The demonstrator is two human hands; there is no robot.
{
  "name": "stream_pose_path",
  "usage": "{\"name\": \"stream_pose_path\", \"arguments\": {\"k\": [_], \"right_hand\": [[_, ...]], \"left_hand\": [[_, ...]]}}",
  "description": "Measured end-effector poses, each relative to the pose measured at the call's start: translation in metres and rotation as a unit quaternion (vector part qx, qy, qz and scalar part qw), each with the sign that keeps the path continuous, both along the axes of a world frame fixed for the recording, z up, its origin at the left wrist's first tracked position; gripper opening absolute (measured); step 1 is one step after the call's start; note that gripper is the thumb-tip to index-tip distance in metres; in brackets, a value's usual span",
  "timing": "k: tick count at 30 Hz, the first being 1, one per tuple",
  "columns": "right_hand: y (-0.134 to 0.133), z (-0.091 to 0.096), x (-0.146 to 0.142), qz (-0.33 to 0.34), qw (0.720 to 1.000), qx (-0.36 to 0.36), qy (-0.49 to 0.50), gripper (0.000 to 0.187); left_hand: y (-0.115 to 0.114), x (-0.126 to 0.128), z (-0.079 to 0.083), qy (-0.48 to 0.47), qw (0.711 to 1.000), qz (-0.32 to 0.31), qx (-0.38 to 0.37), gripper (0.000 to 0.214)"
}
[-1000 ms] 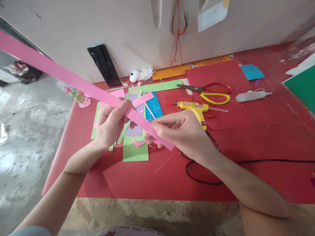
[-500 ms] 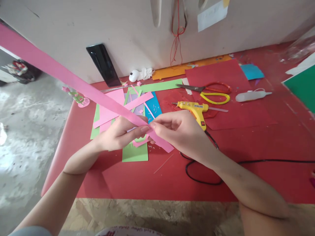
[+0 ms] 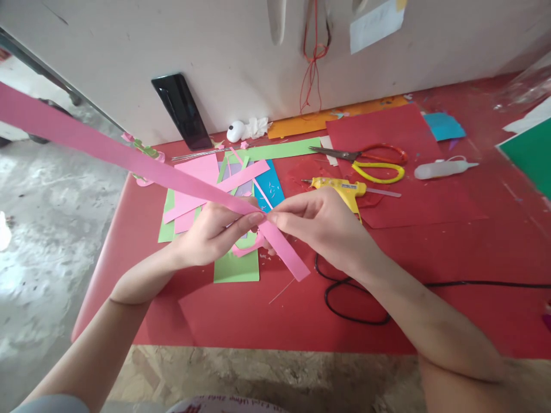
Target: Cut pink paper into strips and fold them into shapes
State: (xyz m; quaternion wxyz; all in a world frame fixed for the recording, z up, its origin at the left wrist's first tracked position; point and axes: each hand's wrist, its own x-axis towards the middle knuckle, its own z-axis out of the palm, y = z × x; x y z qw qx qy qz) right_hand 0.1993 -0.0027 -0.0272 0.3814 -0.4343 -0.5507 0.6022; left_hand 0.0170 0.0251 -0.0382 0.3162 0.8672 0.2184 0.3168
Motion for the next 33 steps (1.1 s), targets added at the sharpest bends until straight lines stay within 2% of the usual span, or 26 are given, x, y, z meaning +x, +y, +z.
{"name": "stream_pose_path", "arguments": {"k": [5,11,16,19,21,23,25,28,31,33], "right_hand": [[0.005,-0.005,0.002,0.008,0.998,-0.05,0.028,0.014],[0.008,-0.006,0.003,0.008,0.999,-0.041,0.024,0.012],[0.008,-0.004,0.009,-0.004,1.0,-0.015,0.003,0.015],[0.011,-0.006,0.016,-0.033,0.999,-0.007,-0.018,0.014],[0.013,-0.008,0.02,-0.072,0.997,0.008,-0.028,0.012],[0.015,-0.009,0.019,-0.109,0.993,0.033,-0.008,0.009],[0.014,-0.008,0.015,-0.109,0.992,0.053,0.031,0.014],[0.008,-0.007,0.007,-0.074,0.993,0.066,0.063,0.026],[0.0,-0.006,0.004,-0.121,0.984,0.109,0.068,0.013],[-0.004,-0.005,0.004,-0.165,0.975,0.139,0.053,0.005]], "left_hand": [[0.001,0.0,0.001,-0.021,0.999,0.038,-0.003,0.034],[0.004,-0.004,0.004,-0.079,0.991,0.103,-0.009,0.044],[0.008,-0.01,0.008,-0.125,0.981,0.132,-0.067,0.044],[0.018,-0.018,0.013,-0.221,0.957,0.166,-0.088,0.043],[0.025,-0.023,0.017,-0.336,0.921,0.18,-0.078,0.041],[0.028,-0.024,0.019,-0.368,0.9,0.205,-0.108,0.039],[0.026,-0.02,0.016,-0.333,0.912,0.197,-0.138,0.036],[0.019,-0.009,0.002,-0.241,0.937,0.168,-0.189,0.042],[0.012,0.001,-0.01,-0.2,0.949,0.12,-0.211,0.048],[0.006,0.004,-0.009,-0.158,0.962,0.069,-0.21,0.051]]}}
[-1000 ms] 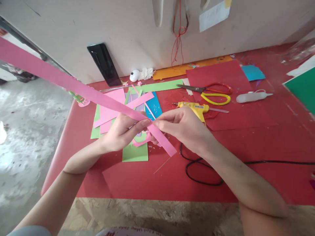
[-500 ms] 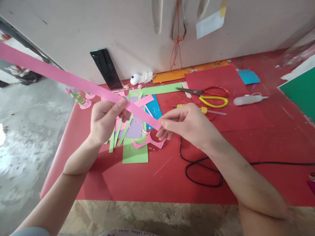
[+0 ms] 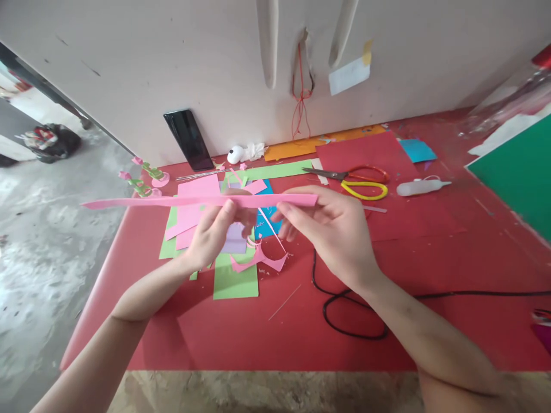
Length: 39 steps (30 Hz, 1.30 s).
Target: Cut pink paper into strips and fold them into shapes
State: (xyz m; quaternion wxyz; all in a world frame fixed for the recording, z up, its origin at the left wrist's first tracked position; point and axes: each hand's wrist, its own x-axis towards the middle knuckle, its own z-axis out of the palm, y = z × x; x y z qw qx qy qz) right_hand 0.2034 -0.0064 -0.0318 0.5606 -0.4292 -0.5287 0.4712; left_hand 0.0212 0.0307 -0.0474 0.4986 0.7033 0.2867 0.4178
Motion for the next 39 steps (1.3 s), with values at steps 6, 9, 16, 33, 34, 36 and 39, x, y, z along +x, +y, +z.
{"name": "stream_pose_path", "arguments": {"k": [6,9,16,33,34,36,39], "right_hand": [[-0.003,0.007,0.002,-0.061,0.992,0.031,-0.104,0.01],[-0.005,0.008,0.002,-0.051,0.983,0.072,-0.159,0.012],[-0.01,0.007,0.002,-0.059,0.976,0.159,-0.135,0.019],[-0.011,-0.001,-0.018,0.113,0.987,-0.017,0.112,0.012],[-0.012,-0.001,-0.018,0.118,0.986,-0.014,0.12,0.01],[-0.013,-0.001,-0.019,0.123,0.984,-0.006,0.131,0.006],[-0.014,-0.002,-0.018,0.121,0.984,0.014,0.127,0.007]], "left_hand": [[-0.04,-0.004,0.029,0.154,0.938,-0.115,0.29,0.019],[-0.043,-0.009,0.034,0.144,0.88,0.039,0.45,0.014],[-0.015,-0.015,0.024,0.256,0.895,0.07,0.357,0.022],[-0.028,-0.006,0.023,0.192,0.881,0.062,0.427,0.031],[-0.03,-0.006,0.023,0.193,0.878,0.062,0.433,0.029],[-0.033,-0.007,0.024,0.199,0.877,0.056,0.435,0.025],[-0.036,-0.008,0.026,0.211,0.876,0.045,0.432,0.022]]}}
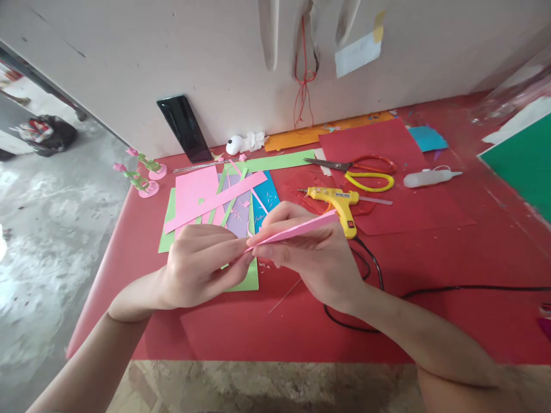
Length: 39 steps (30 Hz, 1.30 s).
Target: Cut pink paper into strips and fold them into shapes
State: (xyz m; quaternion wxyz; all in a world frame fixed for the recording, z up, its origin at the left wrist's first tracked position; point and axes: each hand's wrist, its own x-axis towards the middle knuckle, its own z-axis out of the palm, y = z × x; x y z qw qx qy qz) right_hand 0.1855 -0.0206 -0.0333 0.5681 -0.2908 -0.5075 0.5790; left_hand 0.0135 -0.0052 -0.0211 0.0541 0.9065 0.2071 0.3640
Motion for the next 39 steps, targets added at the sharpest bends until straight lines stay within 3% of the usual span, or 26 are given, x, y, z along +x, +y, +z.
{"name": "stream_pose_path", "arguments": {"k": [6,21,28,34,39], "right_hand": [[0.0,0.001,0.003,-0.01,0.999,0.028,-0.018,0.005],[0.002,0.007,0.011,-0.026,1.0,-0.007,0.006,0.007],[0.003,0.008,0.001,-0.005,0.999,-0.05,0.01,0.007],[0.001,0.004,-0.003,-0.022,0.998,-0.061,-0.008,0.009],[-0.002,0.005,-0.001,-0.024,0.998,-0.066,-0.007,0.007]], "left_hand": [[-0.002,0.001,0.002,-0.005,1.0,-0.01,-0.007,0.022],[-0.004,-0.001,0.001,-0.009,1.0,-0.001,-0.02,0.021],[-0.003,-0.001,0.006,0.025,0.996,0.027,-0.077,0.016],[-0.002,0.0,0.0,0.017,0.999,0.032,0.019,0.02],[-0.003,0.0,-0.002,0.008,0.998,0.034,0.055,0.021]]}}
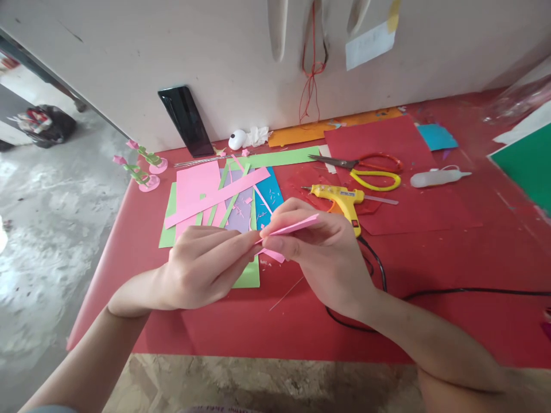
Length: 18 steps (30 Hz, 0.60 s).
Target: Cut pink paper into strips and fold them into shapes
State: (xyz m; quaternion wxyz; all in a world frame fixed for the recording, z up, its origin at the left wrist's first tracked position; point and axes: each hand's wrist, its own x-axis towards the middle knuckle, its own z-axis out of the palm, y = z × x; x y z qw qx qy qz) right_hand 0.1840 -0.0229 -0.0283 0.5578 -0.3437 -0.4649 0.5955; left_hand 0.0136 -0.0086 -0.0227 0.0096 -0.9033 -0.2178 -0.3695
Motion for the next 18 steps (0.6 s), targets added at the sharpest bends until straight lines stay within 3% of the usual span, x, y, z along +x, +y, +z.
{"name": "stream_pose_path", "arguments": {"k": [7,13,18], "right_hand": [[-0.0019,0.0017,0.0014,0.0,1.0,-0.005,0.002,0.007],[0.0019,0.0057,0.0076,-0.048,0.999,0.01,0.008,0.008],[0.0042,0.0073,0.0081,-0.059,0.998,-0.021,0.018,0.011]], "left_hand": [[-0.003,0.0,0.0018,0.007,1.0,0.001,-0.002,0.02],[-0.0017,0.0,0.0035,0.01,1.0,0.001,-0.002,0.025],[-0.0001,0.0017,0.0,0.005,1.0,0.013,-0.007,0.021]]}}
